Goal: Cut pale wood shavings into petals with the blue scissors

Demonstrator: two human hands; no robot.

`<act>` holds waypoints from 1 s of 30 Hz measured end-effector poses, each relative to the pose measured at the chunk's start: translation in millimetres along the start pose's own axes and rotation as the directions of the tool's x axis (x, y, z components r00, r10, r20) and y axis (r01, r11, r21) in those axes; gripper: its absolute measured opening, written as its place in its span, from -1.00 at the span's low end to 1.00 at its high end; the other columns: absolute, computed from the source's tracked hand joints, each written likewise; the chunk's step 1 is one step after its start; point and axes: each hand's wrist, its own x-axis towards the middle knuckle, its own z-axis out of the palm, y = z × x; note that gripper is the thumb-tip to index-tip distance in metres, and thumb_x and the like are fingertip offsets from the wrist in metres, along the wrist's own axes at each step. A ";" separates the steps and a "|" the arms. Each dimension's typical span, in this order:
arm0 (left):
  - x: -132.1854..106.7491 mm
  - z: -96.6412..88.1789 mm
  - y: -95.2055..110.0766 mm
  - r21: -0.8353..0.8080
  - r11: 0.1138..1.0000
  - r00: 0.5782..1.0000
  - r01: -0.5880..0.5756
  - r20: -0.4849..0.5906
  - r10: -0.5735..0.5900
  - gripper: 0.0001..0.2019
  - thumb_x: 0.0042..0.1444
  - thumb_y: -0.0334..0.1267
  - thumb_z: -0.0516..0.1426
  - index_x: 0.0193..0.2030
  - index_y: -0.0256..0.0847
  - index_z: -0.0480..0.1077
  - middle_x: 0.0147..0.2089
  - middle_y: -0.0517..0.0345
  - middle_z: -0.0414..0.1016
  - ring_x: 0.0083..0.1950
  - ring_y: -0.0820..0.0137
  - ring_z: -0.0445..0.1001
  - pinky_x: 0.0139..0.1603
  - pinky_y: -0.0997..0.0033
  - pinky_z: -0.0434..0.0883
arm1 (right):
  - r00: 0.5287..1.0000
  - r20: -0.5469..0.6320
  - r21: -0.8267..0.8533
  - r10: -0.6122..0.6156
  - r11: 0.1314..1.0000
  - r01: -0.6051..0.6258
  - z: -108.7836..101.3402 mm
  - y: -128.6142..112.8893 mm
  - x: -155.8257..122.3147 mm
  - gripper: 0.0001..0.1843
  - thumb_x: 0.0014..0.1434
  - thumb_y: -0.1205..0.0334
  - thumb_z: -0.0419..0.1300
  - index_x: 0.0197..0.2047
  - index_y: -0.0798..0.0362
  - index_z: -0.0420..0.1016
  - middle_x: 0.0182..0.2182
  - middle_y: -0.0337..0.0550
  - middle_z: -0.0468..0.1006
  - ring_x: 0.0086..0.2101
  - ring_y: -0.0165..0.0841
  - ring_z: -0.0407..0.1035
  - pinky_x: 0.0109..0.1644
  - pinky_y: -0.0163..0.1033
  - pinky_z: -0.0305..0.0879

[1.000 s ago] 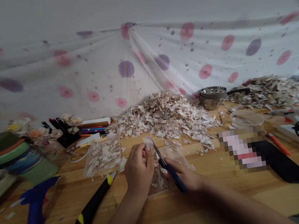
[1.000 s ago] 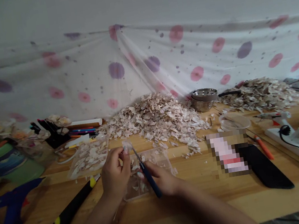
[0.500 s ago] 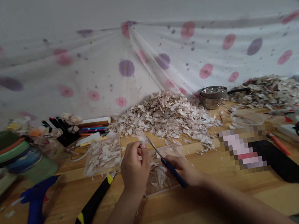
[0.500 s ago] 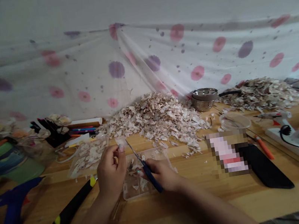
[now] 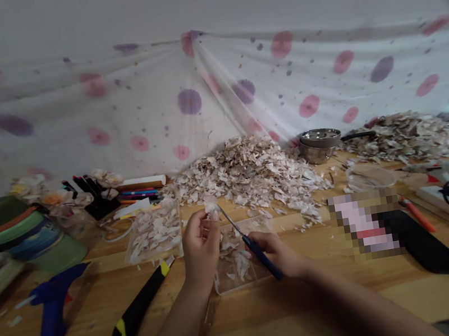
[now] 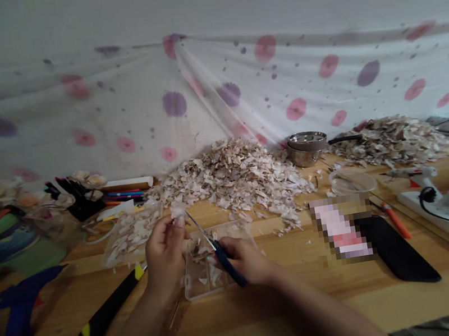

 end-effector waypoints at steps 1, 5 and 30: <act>0.5 0.4 2.0 -0.052 0.998 0.999 0.043 0.017 -0.043 -0.70 0.09 -0.01 0.14 -0.23 -0.23 0.37 -0.51 0.26 0.35 -0.50 0.48 0.33 -0.51 0.54 0.26 | 1.000 0.004 0.003 0.000 1.000 0.000 0.0 0.0 0.1 -0.63 0.12 -0.08 0.16 -0.42 0.06 0.25 -0.50 -0.29 0.24 -0.46 -0.43 0.12 -0.39 -0.34 0.11; 3.7 -0.6 8.7 -0.151 0.982 0.993 0.110 0.056 -0.103 -0.69 0.03 -0.02 0.18 -0.27 -0.25 0.38 -0.51 0.26 0.37 -0.52 0.51 0.31 -0.53 0.56 0.26 | 1.000 0.021 0.004 0.009 1.000 -0.009 0.2 1.6 0.5 -0.64 0.13 -0.07 0.16 -0.42 0.05 0.24 -0.49 -0.28 0.23 -0.45 -0.43 0.10 -0.39 -0.33 0.09; 1.1 -6.0 10.3 -0.053 0.998 0.986 0.014 0.166 -0.005 -0.78 0.16 -0.08 0.09 -0.35 -0.20 0.33 -0.54 0.30 0.26 -0.48 0.49 0.25 -0.46 0.53 0.20 | 0.999 0.027 0.018 0.035 0.999 -0.036 -0.7 4.5 -1.3 -0.43 -0.02 -0.32 0.17 -0.44 0.09 0.26 -0.53 -0.29 0.22 -0.49 -0.45 0.06 -0.44 -0.34 0.03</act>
